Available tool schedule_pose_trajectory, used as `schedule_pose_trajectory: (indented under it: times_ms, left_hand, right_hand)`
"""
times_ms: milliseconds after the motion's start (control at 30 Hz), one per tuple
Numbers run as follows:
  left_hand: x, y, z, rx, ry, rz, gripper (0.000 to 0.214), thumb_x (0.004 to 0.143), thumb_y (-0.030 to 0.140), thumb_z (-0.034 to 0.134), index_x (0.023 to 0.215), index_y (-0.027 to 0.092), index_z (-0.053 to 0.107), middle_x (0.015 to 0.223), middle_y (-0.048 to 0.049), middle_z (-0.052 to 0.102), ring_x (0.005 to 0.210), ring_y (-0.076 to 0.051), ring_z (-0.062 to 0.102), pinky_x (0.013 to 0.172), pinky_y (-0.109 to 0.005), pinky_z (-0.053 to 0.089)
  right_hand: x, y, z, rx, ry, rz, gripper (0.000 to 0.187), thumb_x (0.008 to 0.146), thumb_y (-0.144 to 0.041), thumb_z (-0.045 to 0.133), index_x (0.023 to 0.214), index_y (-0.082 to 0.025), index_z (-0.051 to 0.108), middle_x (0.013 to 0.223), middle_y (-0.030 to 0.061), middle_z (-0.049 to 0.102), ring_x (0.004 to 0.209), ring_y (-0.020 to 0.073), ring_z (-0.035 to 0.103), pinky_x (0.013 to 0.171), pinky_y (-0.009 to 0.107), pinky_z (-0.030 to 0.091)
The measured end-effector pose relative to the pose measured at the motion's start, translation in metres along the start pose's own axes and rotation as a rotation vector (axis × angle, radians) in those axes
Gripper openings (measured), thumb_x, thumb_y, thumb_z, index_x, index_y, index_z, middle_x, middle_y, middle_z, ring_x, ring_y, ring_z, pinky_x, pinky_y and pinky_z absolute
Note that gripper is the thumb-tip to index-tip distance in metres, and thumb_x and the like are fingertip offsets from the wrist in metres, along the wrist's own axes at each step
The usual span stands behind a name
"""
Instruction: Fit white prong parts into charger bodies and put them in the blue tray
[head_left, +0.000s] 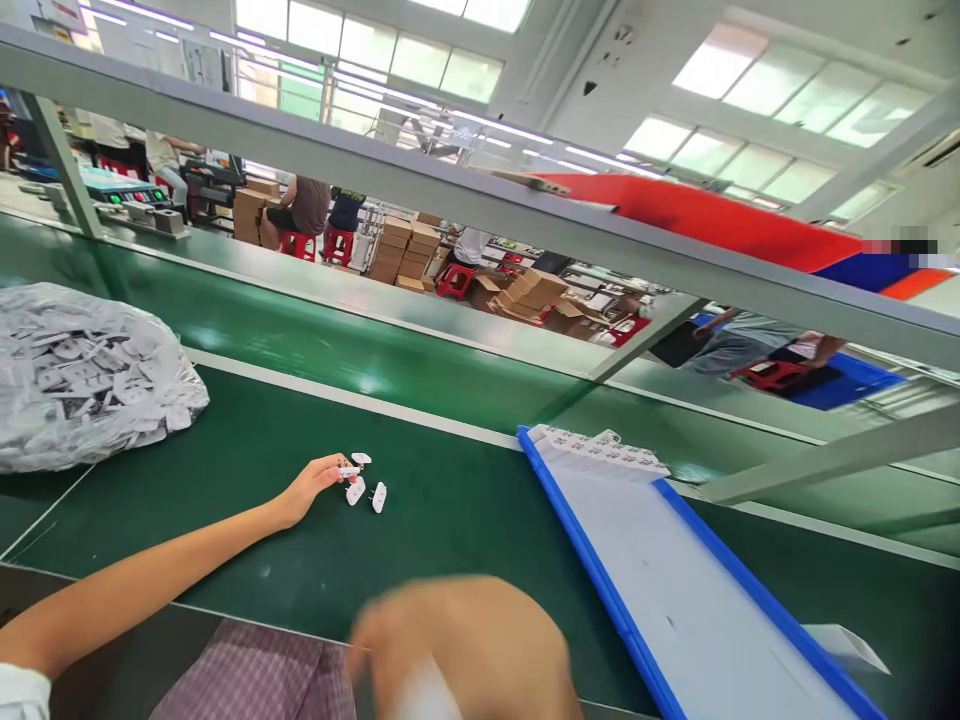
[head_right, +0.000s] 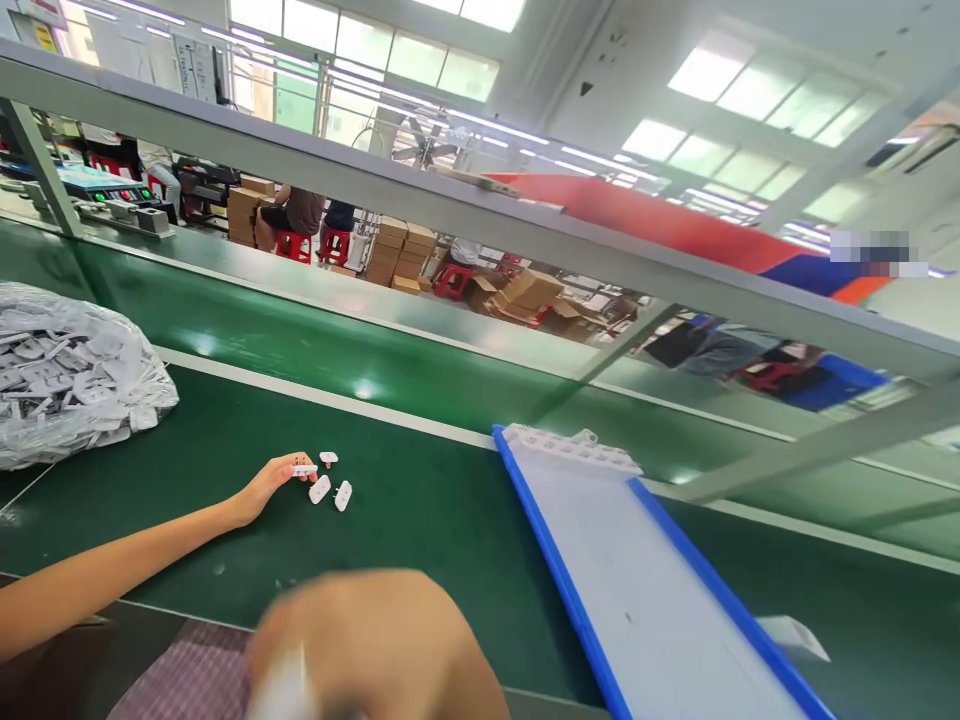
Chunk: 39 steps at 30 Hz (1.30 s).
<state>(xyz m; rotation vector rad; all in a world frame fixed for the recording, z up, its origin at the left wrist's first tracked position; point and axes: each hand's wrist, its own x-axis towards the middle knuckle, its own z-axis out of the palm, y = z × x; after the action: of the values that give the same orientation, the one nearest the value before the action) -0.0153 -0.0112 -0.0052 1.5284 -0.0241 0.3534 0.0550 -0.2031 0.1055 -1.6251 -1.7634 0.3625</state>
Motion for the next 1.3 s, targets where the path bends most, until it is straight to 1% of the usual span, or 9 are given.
schedule_pose_trajectory:
  times_ms: [67, 167, 200, 333, 467, 633, 867, 1133, 1300]
  left_hand:
    - [0.001, -0.001, 0.000, -0.068, -0.024, -0.021, 0.060, 0.085, 0.071, 0.043, 0.086, 0.014, 0.064, 0.085, -0.0085, 0.063, 0.082, -0.023, 0.054, 0.079, -0.034, 0.040]
    - [0.001, -0.002, 0.001, -0.138, -0.073, -0.046, 0.059, 0.086, 0.068, 0.042, 0.084, 0.014, 0.065, 0.082, -0.0088, 0.064, 0.081, -0.024, 0.056, 0.080, -0.036, 0.041]
    - [0.001, -0.002, 0.002, -0.150, -0.087, -0.051, 0.058, 0.087, 0.067, 0.043, 0.084, 0.013, 0.066, 0.082, -0.0089, 0.064, 0.081, -0.024, 0.057, 0.082, -0.037, 0.041]
    - [0.002, -0.002, 0.006, -0.152, -0.094, -0.068, 0.057, 0.086, 0.064, 0.048, 0.094, 0.012, 0.069, 0.087, -0.0100, 0.066, 0.084, -0.025, 0.058, 0.085, -0.038, 0.041]
    - [0.004, -0.005, 0.008, -0.128, -0.047, -0.063, 0.061, 0.082, 0.070, 0.052, 0.090, 0.011, 0.068, 0.084, -0.0086, 0.064, 0.079, -0.022, 0.056, 0.081, -0.036, 0.041]
    - [0.003, -0.009, 0.011, -0.087, -0.009, -0.061, 0.065, 0.077, 0.076, 0.053, 0.079, 0.012, 0.064, 0.079, -0.0057, 0.058, 0.075, -0.018, 0.051, 0.074, -0.031, 0.040]
    - [0.000, -0.019, 0.010, 0.010, 0.100, -0.078, 0.058, 0.075, 0.071, 0.061, 0.088, 0.014, 0.067, 0.082, -0.0033, 0.056, 0.080, -0.018, 0.048, 0.075, -0.029, 0.037]
    - [0.001, -0.010, 0.012, 0.022, 0.102, -0.063, 0.063, 0.078, 0.075, 0.052, 0.080, 0.014, 0.068, 0.078, -0.0040, 0.058, 0.077, -0.018, 0.049, 0.076, -0.029, 0.038]
    - [0.003, -0.017, 0.012, 0.035, 0.127, -0.085, 0.061, 0.083, 0.073, 0.047, 0.074, 0.015, 0.064, 0.072, -0.0014, 0.053, 0.070, -0.015, 0.044, 0.070, -0.028, 0.035]
  right_hand:
    - [0.012, 0.016, 0.003, 0.033, 0.084, 0.092, 0.029, 0.094, -0.046, 0.051, 0.104, -0.024, 0.067, 0.090, 0.0038, 0.064, 0.079, 0.0163, 0.063, 0.073, 0.030, 0.052]
    - [0.026, 0.049, 0.018, 0.120, 0.293, 0.249, 0.029, 0.093, -0.041, 0.050, 0.109, -0.021, 0.065, 0.095, 0.0049, 0.060, 0.073, 0.0147, 0.060, 0.068, 0.030, 0.052]
    - [0.027, 0.059, 0.025, 0.159, 0.312, 0.265, 0.029, 0.093, -0.039, 0.051, 0.111, -0.021, 0.064, 0.098, 0.0055, 0.059, 0.073, 0.0142, 0.059, 0.067, 0.029, 0.052]
    - [0.022, 0.081, 0.047, 0.245, 0.236, 0.237, 0.028, 0.094, -0.033, 0.048, 0.114, -0.022, 0.064, 0.109, 0.0076, 0.059, 0.079, 0.0150, 0.061, 0.070, 0.030, 0.053]
    - [0.016, 0.084, 0.057, 0.098, 0.334, 0.213, 0.024, 0.090, -0.029, 0.053, 0.111, -0.021, 0.064, 0.112, 0.0101, 0.060, 0.088, 0.0193, 0.061, 0.073, 0.032, 0.054]
    - [0.015, 0.093, 0.067, -0.019, 0.455, 0.217, 0.015, 0.087, -0.028, 0.057, 0.099, -0.020, 0.061, 0.106, 0.0099, 0.061, 0.076, 0.0172, 0.060, 0.063, 0.029, 0.053]
    - [0.013, 0.114, 0.085, -0.108, 0.584, 0.187, 0.018, 0.089, -0.034, 0.056, 0.101, -0.022, 0.059, 0.102, 0.0093, 0.060, 0.079, 0.0191, 0.058, 0.059, 0.029, 0.050]
    - [0.014, 0.109, 0.077, -0.094, 0.563, 0.176, 0.021, 0.086, -0.031, 0.059, 0.105, -0.022, 0.058, 0.099, 0.0086, 0.059, 0.081, 0.0198, 0.060, 0.059, 0.030, 0.052]
    - [0.014, 0.108, 0.076, -0.036, 0.552, 0.228, 0.024, 0.088, -0.031, 0.057, 0.110, -0.021, 0.058, 0.099, 0.0086, 0.061, 0.082, 0.0202, 0.064, 0.065, 0.032, 0.055]
